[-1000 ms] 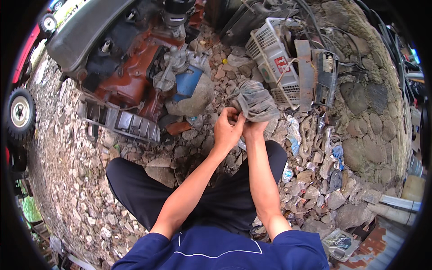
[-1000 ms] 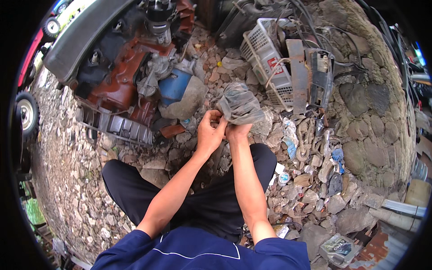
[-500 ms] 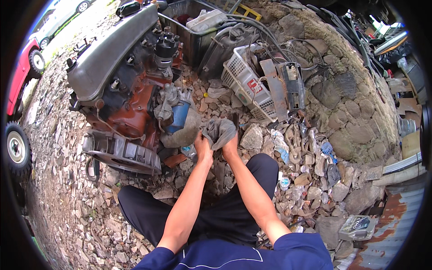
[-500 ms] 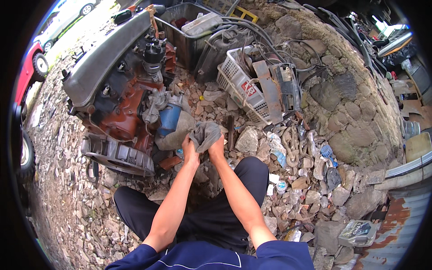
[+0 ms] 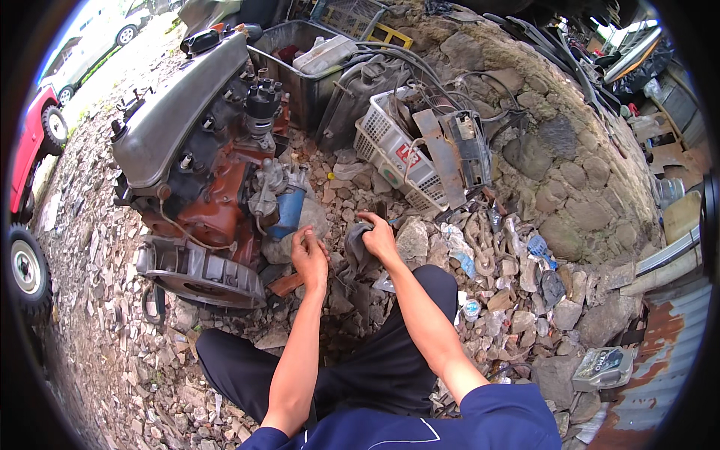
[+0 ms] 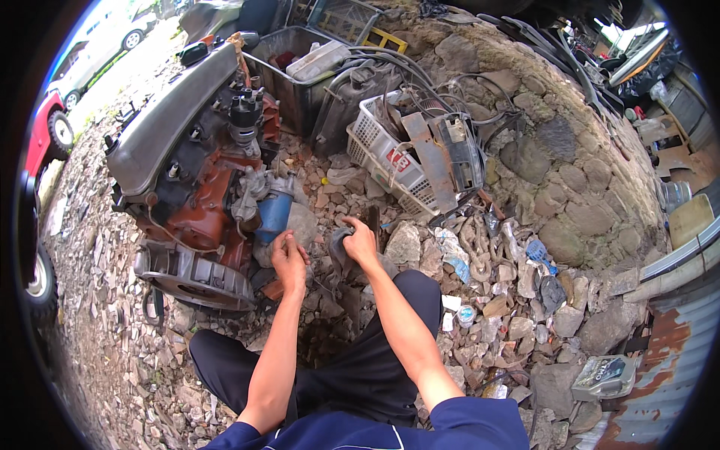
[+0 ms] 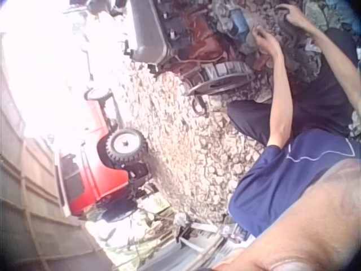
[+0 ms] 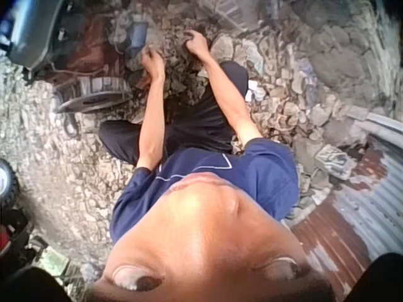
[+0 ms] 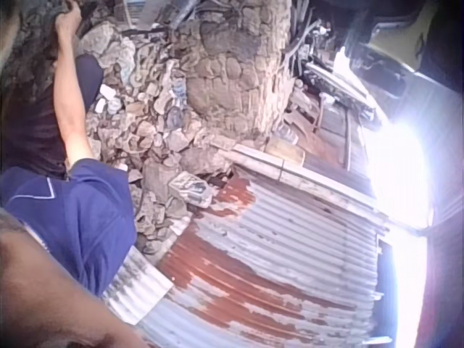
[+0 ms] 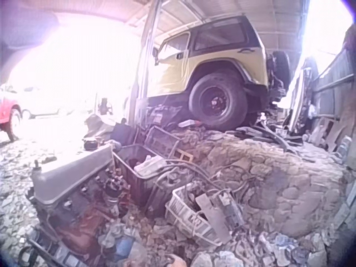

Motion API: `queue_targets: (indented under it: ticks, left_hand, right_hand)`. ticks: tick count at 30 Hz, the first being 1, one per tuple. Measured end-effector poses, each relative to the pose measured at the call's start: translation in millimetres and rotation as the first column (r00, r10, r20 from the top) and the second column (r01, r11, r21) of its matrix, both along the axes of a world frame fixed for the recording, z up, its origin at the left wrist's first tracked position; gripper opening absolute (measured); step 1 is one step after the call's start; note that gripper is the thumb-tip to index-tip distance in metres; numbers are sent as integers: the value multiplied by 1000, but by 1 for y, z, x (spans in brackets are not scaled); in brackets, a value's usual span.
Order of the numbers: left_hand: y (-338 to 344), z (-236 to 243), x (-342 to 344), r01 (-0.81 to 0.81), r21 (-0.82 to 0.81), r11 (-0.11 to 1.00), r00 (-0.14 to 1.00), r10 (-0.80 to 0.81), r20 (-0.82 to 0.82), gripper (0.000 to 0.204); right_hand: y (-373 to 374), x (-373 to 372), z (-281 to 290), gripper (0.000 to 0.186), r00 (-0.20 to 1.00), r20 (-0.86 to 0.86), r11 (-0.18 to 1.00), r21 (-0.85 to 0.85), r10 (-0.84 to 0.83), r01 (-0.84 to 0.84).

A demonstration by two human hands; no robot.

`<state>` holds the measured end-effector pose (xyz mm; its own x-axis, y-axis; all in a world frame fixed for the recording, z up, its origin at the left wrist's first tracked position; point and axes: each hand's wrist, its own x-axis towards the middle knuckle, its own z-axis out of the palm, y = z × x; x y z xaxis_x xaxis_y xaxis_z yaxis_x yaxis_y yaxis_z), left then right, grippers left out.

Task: The person handles and removes parts of an engine block, including a rocker cover and wiring, using their hands and a cloth while it sits on the ground.

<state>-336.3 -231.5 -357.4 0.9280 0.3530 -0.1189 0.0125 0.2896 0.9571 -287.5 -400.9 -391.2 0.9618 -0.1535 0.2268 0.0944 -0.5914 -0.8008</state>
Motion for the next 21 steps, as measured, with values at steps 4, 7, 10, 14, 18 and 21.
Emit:
queue_targets:
  ticks: [4, 7, 10, 14, 18, 21]
  left_hand:
    - [6, -3, 4, 51, 184, 982, 999, -50, -11, 29]
    - [6, -8, 8, 143, 326, 934, 988, -119, -94, 32]
    - [2, -12, 10, 229, 402, 886, 969, -167, -184, 33]
    - [18, -43, 19, 12, 755, 655, 989, -120, 89, 33]
    - [-7, -26, 11, 160, 703, 693, 985, -157, -69, 32]
    - [-8, -21, 10, 235, 712, 661, 972, -179, -155, 30]
  right_hand:
    - [5, 3, -1, 33, 968, -228, 969, 242, 103, -46]
    - [12, -3, 12, 28, 911, -306, 931, 321, 274, -173]
    - [5, -16, 23, 46, 773, -314, 812, 415, 552, -411]
    - [30, -33, 57, 68, 804, -258, 844, 156, 536, -513]
    - [8, -29, 28, 74, 814, -290, 845, -32, 504, -534]
    - [3, -24, 27, 76, 642, -428, 716, 18, 636, -697]
